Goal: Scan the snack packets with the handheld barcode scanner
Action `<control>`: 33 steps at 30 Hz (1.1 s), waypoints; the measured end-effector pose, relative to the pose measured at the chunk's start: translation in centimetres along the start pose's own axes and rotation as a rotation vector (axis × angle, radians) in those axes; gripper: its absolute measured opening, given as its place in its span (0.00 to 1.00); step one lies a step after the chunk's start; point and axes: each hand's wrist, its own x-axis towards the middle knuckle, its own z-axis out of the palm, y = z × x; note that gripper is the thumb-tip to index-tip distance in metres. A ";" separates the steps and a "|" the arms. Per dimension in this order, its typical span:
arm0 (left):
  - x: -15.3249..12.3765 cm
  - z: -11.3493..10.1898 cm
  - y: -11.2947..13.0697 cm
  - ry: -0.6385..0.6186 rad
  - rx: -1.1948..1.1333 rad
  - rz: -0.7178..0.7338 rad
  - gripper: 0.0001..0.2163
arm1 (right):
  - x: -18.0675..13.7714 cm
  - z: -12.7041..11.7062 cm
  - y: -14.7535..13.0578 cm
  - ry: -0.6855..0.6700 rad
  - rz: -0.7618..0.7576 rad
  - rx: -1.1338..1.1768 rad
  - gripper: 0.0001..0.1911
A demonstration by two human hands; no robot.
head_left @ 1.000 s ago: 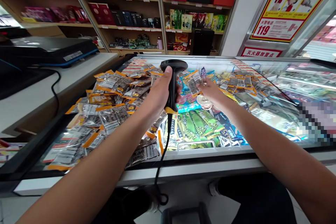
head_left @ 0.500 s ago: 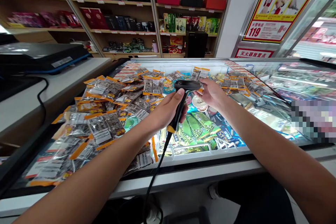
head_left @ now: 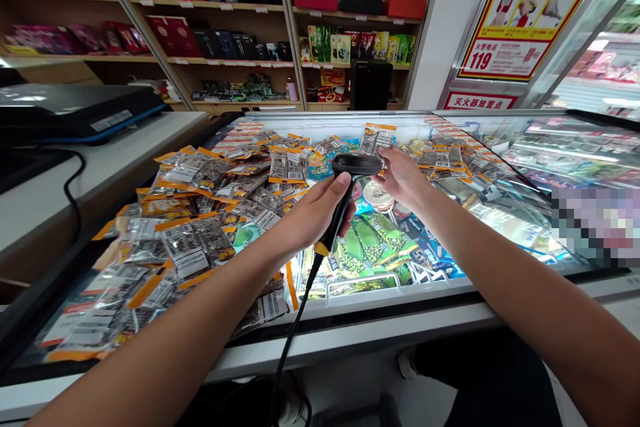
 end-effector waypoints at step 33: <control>0.2 -5.4 3.2 0.582 -0.326 0.147 0.27 | -6.4 7.1 5.4 -0.629 -0.864 -1.522 0.28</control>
